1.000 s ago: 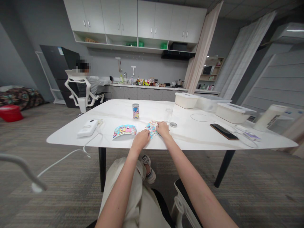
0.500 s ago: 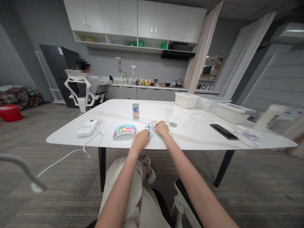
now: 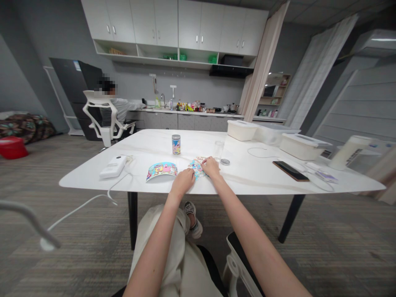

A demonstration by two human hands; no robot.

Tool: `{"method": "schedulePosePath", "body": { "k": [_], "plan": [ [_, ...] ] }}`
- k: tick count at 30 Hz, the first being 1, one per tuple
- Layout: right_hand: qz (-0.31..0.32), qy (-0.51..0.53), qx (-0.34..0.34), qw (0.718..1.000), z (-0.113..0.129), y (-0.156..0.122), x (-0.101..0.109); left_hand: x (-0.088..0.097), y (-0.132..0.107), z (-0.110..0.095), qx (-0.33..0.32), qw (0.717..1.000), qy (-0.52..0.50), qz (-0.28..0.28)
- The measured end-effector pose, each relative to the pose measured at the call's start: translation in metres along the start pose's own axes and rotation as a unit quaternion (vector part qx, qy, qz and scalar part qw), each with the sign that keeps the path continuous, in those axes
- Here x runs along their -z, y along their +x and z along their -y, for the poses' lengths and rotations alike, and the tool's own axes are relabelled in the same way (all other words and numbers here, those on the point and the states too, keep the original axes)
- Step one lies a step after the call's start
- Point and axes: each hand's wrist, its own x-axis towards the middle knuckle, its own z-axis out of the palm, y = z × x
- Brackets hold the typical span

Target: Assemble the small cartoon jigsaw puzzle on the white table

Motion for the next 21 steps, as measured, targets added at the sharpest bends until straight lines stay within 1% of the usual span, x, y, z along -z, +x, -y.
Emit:
{"method": "schedulePosePath", "body": {
  "k": [3,8,21],
  "plan": [
    [-0.021,0.0,0.001,1.0,0.0003,-0.0003,0.0013,0.0,0.0002,0.0,-0.001,1.0,-0.001,-0.003],
    [0.007,-0.014,-0.019,1.0,0.0006,0.0007,0.0019,0.0015,0.0,-0.0011,0.0,1.0,-0.002,0.003],
    [0.024,-0.019,-0.015,0.999,0.0021,0.0007,0.0029,-0.0007,0.0005,0.0002,0.003,1.0,-0.007,0.002]
  ]
}}
